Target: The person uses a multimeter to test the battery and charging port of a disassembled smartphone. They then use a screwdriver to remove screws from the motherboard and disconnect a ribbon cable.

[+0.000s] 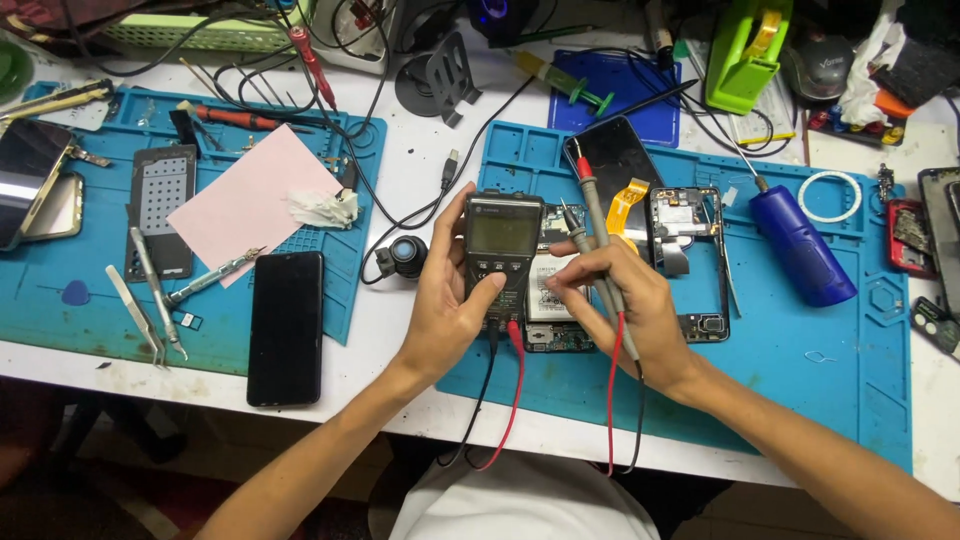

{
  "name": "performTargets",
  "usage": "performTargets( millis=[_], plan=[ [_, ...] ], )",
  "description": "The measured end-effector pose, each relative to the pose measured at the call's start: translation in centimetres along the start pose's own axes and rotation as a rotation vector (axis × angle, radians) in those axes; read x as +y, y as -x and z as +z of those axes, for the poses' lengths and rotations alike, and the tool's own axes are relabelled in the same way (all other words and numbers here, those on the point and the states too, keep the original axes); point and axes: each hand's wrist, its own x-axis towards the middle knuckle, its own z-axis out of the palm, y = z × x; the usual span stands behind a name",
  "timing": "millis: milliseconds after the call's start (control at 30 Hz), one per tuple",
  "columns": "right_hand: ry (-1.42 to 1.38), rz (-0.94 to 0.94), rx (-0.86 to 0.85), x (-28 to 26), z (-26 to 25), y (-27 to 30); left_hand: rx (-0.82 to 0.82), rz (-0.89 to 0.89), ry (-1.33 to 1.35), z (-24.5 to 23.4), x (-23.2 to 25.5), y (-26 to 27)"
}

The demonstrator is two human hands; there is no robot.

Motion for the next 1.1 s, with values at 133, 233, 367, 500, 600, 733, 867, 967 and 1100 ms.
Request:
performTargets(
  millis=[133, 233, 367, 500, 600, 733, 867, 967, 1100],
  plan=[
    [0.014, 0.008, -0.021, 0.1, 0.5, -0.7, 0.040, -0.034, -0.055, 0.0, -0.7, 0.0],
    [0.042, -0.005, -0.003, 0.3, 0.6, -0.9, 0.061, -0.068, -0.065, -0.3, -1.6, -0.6],
    [0.102, -0.039, 0.030, 1.1, -0.7, -0.5, 0.087, -0.213, -0.075, -0.8, -2.3, -1.7],
    [0.129, -0.057, 0.037, 2.4, -2.2, 0.3, 0.083, -0.258, -0.148, -0.2, -1.4, -2.2],
    [0.151, -0.037, 0.094, 4.2, -3.0, 1.3, 0.074, -0.301, -0.160, -0.3, -1.0, -3.1],
    [0.151, -0.002, 0.121, 4.7, -3.6, 1.3, 0.111, -0.309, -0.182, -0.6, 0.0, -4.1],
    [0.163, 0.017, 0.114, 4.2, -3.9, 1.3, 0.110, -0.282, -0.273, -0.7, -0.6, -4.2],
    [0.116, 0.024, 0.113, 5.1, -3.8, 2.2, 0.112, -0.273, -0.309, -0.4, 0.1, -4.2],
    [0.084, 0.022, 0.117, 4.6, -3.5, 1.5, 0.115, -0.264, -0.314, -0.3, 0.2, -4.0]
  ],
)
